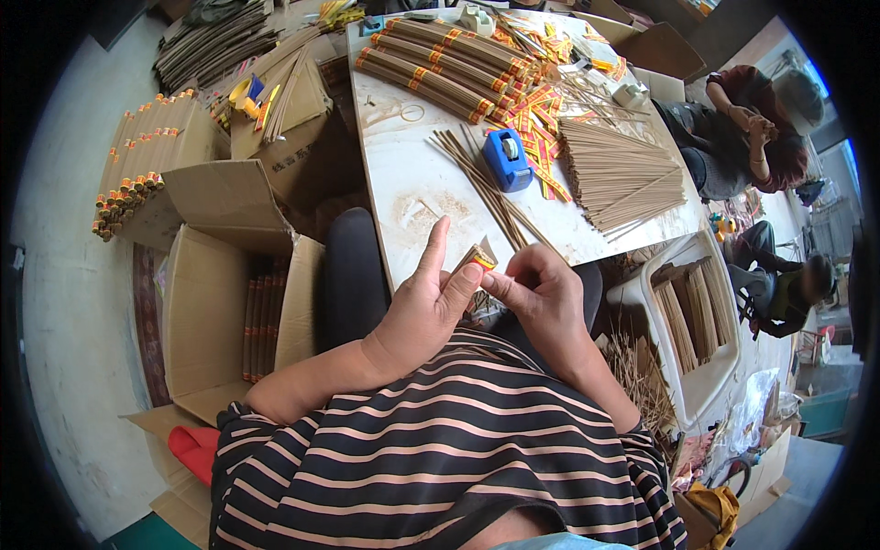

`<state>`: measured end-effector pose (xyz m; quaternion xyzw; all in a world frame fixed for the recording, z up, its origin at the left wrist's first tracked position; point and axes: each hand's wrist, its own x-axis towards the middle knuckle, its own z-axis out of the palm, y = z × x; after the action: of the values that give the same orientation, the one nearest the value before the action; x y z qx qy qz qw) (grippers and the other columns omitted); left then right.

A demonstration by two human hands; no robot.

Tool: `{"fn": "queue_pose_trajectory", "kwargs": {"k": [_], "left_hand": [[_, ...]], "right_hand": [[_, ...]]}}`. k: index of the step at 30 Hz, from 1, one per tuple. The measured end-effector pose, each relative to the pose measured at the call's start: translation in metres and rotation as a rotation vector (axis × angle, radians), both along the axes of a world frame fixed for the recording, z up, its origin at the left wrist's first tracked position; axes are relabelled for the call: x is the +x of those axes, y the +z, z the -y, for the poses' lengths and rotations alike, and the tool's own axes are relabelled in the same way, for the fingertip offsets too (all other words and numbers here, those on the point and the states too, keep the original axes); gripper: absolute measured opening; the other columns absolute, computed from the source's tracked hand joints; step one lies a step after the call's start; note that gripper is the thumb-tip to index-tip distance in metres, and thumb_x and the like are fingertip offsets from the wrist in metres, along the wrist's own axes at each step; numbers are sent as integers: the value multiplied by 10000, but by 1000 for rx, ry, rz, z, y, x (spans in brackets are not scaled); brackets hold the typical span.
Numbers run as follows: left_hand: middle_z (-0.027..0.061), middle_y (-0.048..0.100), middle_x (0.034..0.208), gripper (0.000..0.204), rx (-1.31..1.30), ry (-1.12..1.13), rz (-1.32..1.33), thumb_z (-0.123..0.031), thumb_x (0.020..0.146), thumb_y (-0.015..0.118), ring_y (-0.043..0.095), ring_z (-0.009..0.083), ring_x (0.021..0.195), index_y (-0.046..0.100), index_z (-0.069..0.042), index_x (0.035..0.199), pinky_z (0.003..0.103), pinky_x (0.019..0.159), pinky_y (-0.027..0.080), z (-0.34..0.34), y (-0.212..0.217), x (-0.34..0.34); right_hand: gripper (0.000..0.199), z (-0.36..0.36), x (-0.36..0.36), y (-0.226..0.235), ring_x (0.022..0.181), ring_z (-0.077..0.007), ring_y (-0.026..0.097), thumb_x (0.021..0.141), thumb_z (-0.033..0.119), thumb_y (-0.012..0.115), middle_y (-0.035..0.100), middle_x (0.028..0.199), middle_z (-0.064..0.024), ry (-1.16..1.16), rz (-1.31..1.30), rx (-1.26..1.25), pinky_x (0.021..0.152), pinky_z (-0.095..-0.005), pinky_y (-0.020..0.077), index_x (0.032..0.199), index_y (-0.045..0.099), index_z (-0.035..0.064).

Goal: The person gathers loose incense sticks, aligns them into bundles, and secures each bundle with a colored paper band. Completed bundles are placed into a cardboard box on the left. The person repeats this process throughout the clip.

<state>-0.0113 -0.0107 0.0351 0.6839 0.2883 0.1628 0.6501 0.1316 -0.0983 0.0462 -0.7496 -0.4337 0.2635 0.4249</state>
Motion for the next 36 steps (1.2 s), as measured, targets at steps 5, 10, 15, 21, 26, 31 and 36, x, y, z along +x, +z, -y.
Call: {"fn": "queue_pose_trajectory", "kwargs": {"k": [5, 10, 15, 21, 26, 31, 36], "left_hand": [[182, 607, 818, 703, 133, -3, -38, -344, 950, 418, 632, 233, 767, 30, 37, 1394, 268, 667, 480, 3, -7, 2], [183, 610, 836, 729, 123, -18, -47, -350, 952, 406, 636, 240, 779, -16, 58, 1384, 273, 661, 486, 4, -1, 5], [107, 559, 742, 775, -49, -116, 59, -385, 947, 404, 562, 141, 646, -55, 67, 1377, 229, 566, 457, 1, -1, 2], [49, 485, 669, 901, -326, -283, 68, -493, 898, 436, 459, 70, 540, -78, 72, 1375, 172, 484, 401, -4, -4, 0], [44, 463, 656, 937, -422, -396, 26, -523, 870, 467, 460, 68, 555, -38, 79, 1380, 156, 476, 390, -2, 5, 3], [31, 475, 680, 873, -337, -401, -11, -525, 881, 444, 441, 60, 552, 26, 48, 1390, 163, 475, 363, 4, -5, 5], [34, 471, 705, 791, -353, -417, -50, -485, 911, 419, 450, 68, 586, 73, 49, 1381, 170, 495, 367, 0, -13, 8]], "right_hand": [[248, 4, -3, -9, 719, -78, 529, 865, 162, 601, 609, 829, -63, 138, -207, 110, 633, -204, 446, 1001, 598, -45], [272, 5, -9, -24, 848, -76, 533, 887, 119, 566, 603, 974, -55, 99, -636, 230, 760, -201, 450, 1103, 541, -45], [310, 5, -11, -40, 863, -91, 542, 867, 128, 596, 578, 986, -38, 190, -993, 428, 778, -231, 458, 1125, 502, -16], [326, 8, 15, -27, 890, -111, 544, 838, 118, 631, 578, 1009, -60, 425, -914, 268, 797, -245, 447, 1100, 518, -40], [304, 12, 46, -18, 740, -70, 502, 817, 142, 668, 575, 833, -12, 676, -467, 72, 646, -233, 431, 1054, 556, -12], [361, 5, 55, 13, 730, -192, 566, 835, 287, 639, 599, 816, -123, 790, -124, 56, 661, -296, 454, 983, 604, -40], [287, -2, 54, 22, 796, -188, 567, 829, 254, 645, 615, 814, -108, 731, -215, -98, 711, -298, 462, 938, 658, -12]]}}
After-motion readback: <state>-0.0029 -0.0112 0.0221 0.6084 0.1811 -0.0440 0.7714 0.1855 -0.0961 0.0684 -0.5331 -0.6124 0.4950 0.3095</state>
